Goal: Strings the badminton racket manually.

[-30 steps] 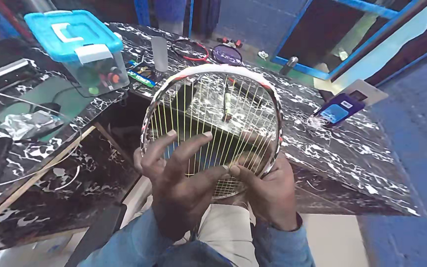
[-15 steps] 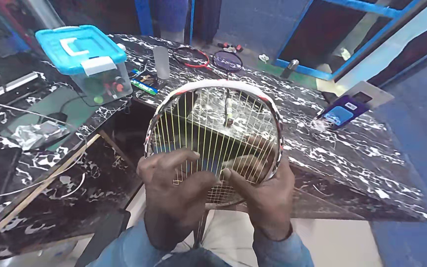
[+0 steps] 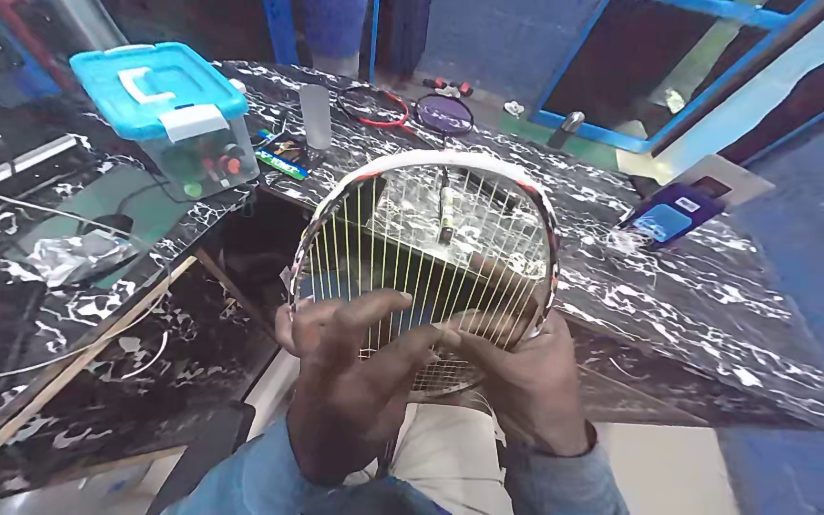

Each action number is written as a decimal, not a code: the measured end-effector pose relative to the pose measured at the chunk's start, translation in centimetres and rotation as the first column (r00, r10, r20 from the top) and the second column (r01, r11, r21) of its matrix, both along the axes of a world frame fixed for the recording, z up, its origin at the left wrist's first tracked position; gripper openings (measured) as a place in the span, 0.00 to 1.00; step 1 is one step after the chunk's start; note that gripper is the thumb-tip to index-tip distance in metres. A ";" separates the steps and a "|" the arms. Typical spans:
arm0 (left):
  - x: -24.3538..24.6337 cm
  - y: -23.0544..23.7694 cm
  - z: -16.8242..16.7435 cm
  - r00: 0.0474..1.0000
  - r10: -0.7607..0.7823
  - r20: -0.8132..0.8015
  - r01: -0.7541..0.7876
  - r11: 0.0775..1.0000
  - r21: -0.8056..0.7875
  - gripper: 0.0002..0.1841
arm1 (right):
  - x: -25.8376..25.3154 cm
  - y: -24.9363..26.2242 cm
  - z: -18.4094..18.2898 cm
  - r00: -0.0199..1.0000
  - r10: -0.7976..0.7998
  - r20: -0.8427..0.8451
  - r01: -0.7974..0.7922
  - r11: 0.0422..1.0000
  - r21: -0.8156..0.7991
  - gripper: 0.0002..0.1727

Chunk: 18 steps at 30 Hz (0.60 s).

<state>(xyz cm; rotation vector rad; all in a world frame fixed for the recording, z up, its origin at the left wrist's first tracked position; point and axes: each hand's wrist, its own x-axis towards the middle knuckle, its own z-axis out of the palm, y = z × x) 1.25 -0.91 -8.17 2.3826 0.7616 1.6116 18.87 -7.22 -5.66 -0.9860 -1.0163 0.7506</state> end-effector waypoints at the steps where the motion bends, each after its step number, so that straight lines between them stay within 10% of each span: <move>1: 0.0 0.0 -0.1 1.000 0.008 0.007 -0.008 1.000 0.006 0.07 | 0.2 -0.1 0.2 0.997 0.064 -0.038 -0.065 0.998 -0.012 0.38; 6: 0.1 -0.3 -0.8 0.994 0.074 0.075 -0.076 0.997 0.011 0.04 | -0.2 -0.4 0.2 0.997 0.070 0.014 -0.070 0.998 -0.005 0.38; 10: 0.0 -0.3 -1.0 0.991 0.086 0.103 -0.088 0.996 0.012 0.04 | -1.5 -1.5 -1.0 0.793 -0.448 0.414 0.374 0.893 0.250 0.45; 13: -0.1 0.1 -0.9 0.992 0.085 0.099 -0.087 0.996 0.016 0.03 | -1.4 -3.5 -1.0 0.397 -0.710 0.581 0.474 0.701 0.533 0.27; 18: -0.2 0.1 -0.3 0.995 0.070 0.067 -0.072 0.997 0.022 0.03 | -3.3 -2.7 -1.1 0.414 -0.547 0.727 0.397 0.828 0.397 0.06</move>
